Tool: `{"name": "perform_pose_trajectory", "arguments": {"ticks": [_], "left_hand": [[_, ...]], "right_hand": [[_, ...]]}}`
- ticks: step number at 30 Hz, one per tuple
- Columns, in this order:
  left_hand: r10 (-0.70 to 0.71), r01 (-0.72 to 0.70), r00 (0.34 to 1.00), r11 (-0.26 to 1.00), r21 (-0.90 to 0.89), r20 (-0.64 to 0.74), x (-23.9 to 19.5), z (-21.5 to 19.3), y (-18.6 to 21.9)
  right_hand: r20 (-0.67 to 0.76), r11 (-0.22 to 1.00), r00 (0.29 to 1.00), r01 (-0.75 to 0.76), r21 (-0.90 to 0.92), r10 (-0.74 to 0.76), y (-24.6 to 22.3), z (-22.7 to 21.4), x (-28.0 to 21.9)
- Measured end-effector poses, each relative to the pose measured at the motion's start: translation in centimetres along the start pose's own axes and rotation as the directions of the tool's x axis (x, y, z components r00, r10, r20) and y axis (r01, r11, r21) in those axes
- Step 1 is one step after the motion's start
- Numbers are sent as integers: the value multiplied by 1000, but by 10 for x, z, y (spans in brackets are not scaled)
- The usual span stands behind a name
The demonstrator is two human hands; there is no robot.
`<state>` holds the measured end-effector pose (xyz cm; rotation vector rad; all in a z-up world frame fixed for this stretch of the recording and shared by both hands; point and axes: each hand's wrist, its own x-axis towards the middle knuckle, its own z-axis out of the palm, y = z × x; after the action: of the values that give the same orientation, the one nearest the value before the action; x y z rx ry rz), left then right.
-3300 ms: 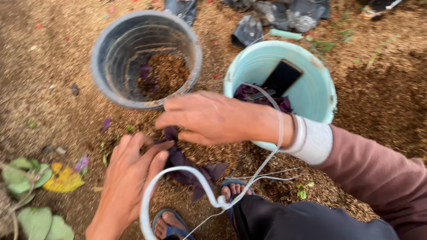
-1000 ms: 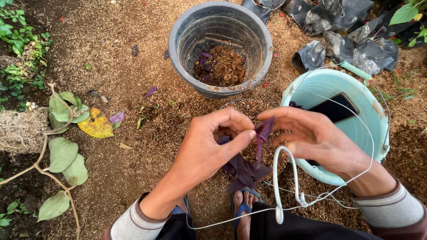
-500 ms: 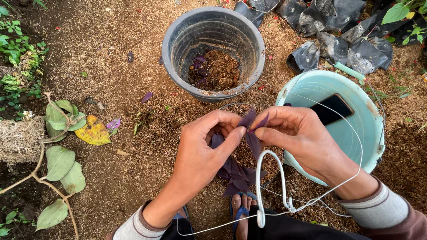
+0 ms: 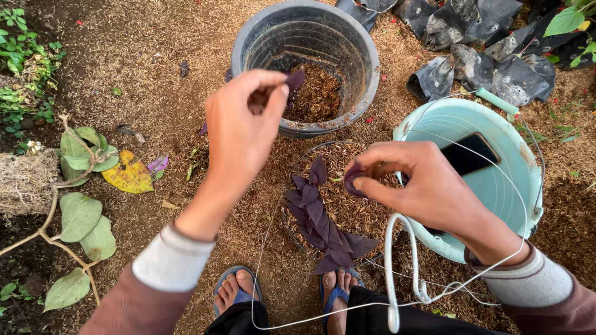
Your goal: The person repeatedly picks purple leaves from a light blue bucket and threads them onto a white wire frame, building a circular leaf arrangement. The person works in a greenhouse-like area with potted plants and wood chips on the ground.
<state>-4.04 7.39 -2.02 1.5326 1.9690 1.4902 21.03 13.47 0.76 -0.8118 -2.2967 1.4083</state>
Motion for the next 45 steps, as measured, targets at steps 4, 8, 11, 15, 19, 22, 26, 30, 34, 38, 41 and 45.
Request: {"name": "perform_pose_trajectory", "arguments": {"ticks": [4,8,11,15,19,22,26,30,34,38,41,45], "left_hand": [[27,-35,996,995,90,87,27,-1,-25],[176,-178,983,984,31,44,17,1,-34],[67,-76,994,991,108,84,8,3,-32],[204,-206,972,979,1,116,-17,0,-19],[232,-238,954,971,8,190,-55,-5,0],[114,-121,953,993,10,282,-66,-5,7],[23,-40,947,998,47,320,-61,-3,10],[5,-27,939,998,60,344,-59,-1,10],[-38,14,951,997,79,307,-63,2,8],[-40,13,958,995,97,283,-66,2,7],[-73,45,954,994,101,290,-66,2,5],[-107,86,946,993,83,305,-65,1,7]], "right_hand": [[144,902,959,278,-330,-243,-11,-1,20],[271,800,903,424,-425,-335,-15,2,30],[337,714,875,479,-510,-347,-16,5,32],[369,618,864,503,-605,-342,-15,11,37],[410,518,806,590,-620,-427,-12,15,41],[441,491,778,626,-606,-448,-10,15,43],[458,515,762,647,-562,-458,-9,13,46],[458,522,744,668,-530,-487,-9,11,46],[481,558,746,664,-498,-460,-8,11,45],[465,565,735,678,-471,-494,-7,7,46],[474,545,726,688,-480,-499,-5,10,50],[452,552,736,677,-487,-504,-7,15,52]]}}
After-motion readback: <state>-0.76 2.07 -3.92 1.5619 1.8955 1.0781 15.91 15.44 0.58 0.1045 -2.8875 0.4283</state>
